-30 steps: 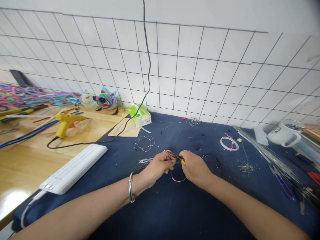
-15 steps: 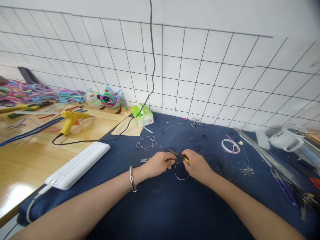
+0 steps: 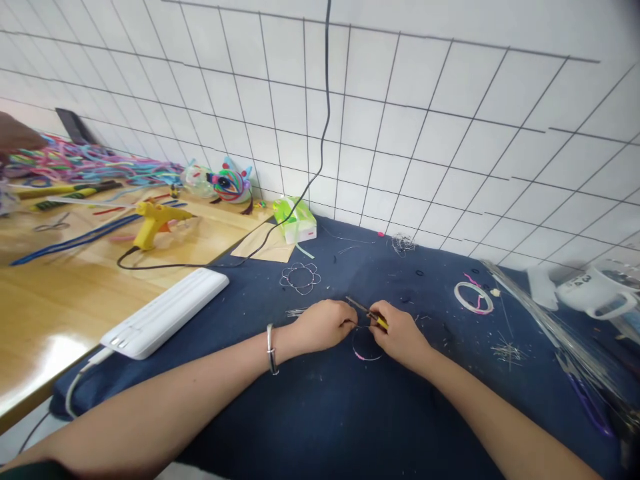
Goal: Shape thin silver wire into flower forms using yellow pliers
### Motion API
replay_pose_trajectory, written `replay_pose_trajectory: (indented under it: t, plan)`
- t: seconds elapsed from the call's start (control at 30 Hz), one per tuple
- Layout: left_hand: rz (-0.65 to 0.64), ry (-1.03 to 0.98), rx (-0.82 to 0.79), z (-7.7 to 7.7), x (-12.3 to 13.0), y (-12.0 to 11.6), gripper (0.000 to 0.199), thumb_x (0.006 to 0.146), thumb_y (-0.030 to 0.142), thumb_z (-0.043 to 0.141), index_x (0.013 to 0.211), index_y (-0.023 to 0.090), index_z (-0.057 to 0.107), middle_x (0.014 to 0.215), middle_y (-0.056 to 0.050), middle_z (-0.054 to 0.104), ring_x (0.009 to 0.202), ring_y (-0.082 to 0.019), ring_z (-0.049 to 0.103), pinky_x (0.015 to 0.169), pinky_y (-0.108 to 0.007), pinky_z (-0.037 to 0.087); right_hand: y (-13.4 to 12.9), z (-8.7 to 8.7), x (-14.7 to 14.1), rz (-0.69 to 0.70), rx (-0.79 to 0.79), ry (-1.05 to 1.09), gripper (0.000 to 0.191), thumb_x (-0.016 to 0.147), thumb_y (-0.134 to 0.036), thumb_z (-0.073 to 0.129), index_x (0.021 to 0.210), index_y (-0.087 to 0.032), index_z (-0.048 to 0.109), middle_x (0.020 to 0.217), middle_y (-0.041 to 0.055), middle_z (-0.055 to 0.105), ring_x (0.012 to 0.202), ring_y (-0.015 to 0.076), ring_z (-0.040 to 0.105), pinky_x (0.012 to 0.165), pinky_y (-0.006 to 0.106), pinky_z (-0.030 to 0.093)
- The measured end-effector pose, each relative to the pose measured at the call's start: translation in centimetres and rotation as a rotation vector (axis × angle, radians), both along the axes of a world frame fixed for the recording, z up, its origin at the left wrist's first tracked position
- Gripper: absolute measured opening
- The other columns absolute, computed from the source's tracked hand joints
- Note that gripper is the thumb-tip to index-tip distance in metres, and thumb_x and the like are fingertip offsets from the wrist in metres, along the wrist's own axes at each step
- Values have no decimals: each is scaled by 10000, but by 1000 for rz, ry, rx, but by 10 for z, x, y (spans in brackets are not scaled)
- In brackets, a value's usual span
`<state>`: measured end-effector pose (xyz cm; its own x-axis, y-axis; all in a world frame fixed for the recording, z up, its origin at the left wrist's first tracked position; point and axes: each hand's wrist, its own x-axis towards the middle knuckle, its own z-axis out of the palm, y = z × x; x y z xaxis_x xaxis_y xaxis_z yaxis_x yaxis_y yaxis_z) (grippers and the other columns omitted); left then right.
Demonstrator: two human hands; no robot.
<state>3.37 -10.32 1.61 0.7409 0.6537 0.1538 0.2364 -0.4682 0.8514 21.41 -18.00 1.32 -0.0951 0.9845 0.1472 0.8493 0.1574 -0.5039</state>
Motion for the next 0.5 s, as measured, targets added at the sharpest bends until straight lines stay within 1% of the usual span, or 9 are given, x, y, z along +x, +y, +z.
replay_pose_trajectory:
  t: [0.1,0.2,0.3,0.4,0.5]
  plan:
    - [-44,7,88,0,2,1,122,694,168,548,623,212,637,677,-11,636,698,-170,582,677,-243,422,0,0,-1,10,-30,15,200,725,-129,507,911,-200,499,817,0,583,692,107,533,644,225,371]
    - [-35,-18,149,1,3,3,129,706,161,541,651,205,649,674,-14,629,682,-164,578,670,-242,424,-1,3,0,21,-46,29,171,750,-166,509,917,-203,501,811,-5,580,709,113,535,657,231,375]
    - [-28,-10,202,5,3,7,153,739,156,513,711,196,658,709,-19,631,683,-154,573,667,-240,424,0,8,5,2,-51,29,154,785,-243,508,935,-205,504,809,-4,577,725,123,533,668,243,386]
    - [-48,20,269,10,1,12,192,780,144,469,776,190,655,753,-22,632,704,-141,568,681,-236,419,4,12,15,-24,-23,-31,192,816,-315,488,965,-198,519,849,19,581,768,143,536,697,268,400]
    - [-40,31,328,12,-1,19,205,810,152,446,834,191,646,802,-32,626,747,-143,565,704,-238,417,10,12,29,-14,41,-111,253,837,-360,464,1009,-187,531,912,51,579,856,171,533,764,306,407]
